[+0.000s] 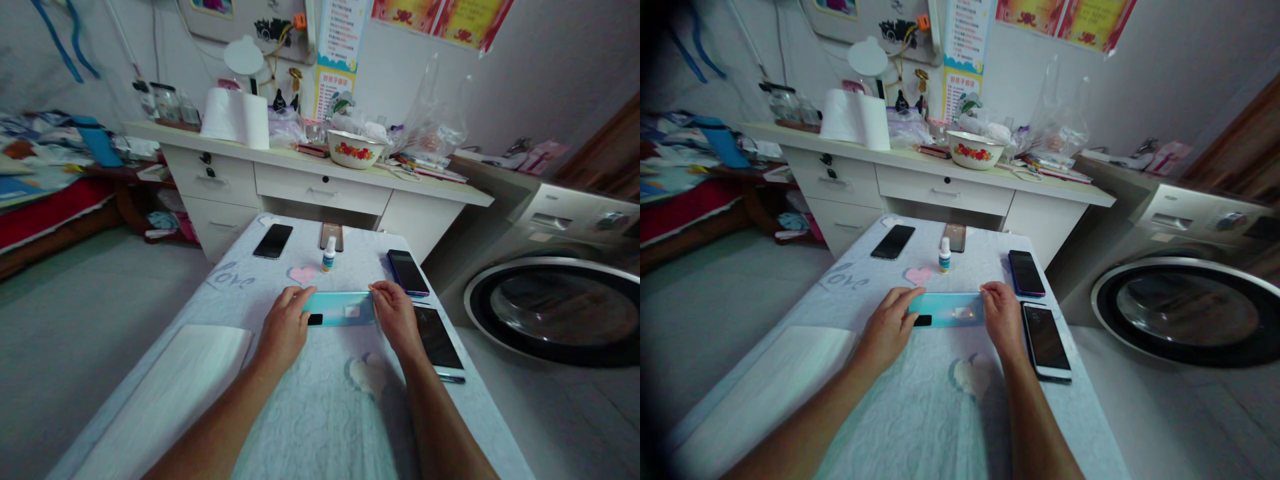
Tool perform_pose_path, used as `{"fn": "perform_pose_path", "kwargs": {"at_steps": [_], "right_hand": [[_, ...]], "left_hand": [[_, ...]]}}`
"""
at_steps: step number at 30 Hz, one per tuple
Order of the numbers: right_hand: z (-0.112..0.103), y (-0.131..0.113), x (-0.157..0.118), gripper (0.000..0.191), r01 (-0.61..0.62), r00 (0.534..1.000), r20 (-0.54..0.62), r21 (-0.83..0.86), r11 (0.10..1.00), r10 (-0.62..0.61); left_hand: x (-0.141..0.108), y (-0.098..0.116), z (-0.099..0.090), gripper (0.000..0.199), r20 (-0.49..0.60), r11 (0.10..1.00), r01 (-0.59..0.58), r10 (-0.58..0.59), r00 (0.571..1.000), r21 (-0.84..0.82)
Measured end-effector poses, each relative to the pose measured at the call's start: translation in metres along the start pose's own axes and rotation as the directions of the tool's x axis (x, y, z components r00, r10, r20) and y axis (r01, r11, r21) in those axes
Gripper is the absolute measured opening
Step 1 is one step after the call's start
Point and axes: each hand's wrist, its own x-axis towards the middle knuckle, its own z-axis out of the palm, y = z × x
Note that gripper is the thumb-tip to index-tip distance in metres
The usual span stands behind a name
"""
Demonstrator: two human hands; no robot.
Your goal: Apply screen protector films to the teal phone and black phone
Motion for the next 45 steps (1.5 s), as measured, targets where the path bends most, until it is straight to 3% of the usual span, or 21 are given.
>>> {"fn": "perform_pose_path", "kwargs": {"at_steps": [7, 16, 22, 31, 45], "right_hand": [[0.003, -0.002, -0.002, 0.024, 0.023, 1.0, -0.018, -0.016, 1.0, -0.023], [0.002, -0.005, 0.0, 0.021, 0.081, 0.997, -0.021, 0.023, 0.996, -0.08], [-0.002, -0.019, -0.002, 0.019, 0.164, 0.983, -0.052, -0.198, 0.966, -0.177], [0.003, -0.03, -0.011, 0.025, 0.254, 0.962, 0.03, -0.45, 0.856, -0.27], [0.031, -0.058, -0.03, 0.023, 0.374, 0.927, 0.178, -0.388, 0.842, -0.33]], "left_hand": [[0.003, -0.002, -0.003, 0.037, -0.029, 0.993, 0.028, -0.032, 0.999, -0.113], [0.003, 0.003, -0.005, 0.03, -0.081, 0.991, 0.088, -0.096, 0.992, -0.099], [0.002, 0.004, -0.005, 0.029, -0.08, 0.992, 0.034, -0.044, 0.996, -0.12], [0.001, 0.002, -0.004, 0.025, -0.157, 0.992, -0.055, 0.037, 0.987, -0.115], [0.001, 0.01, -0.007, 0.02, -0.139, 0.979, -0.012, -0.016, 0.99, -0.203]]}}
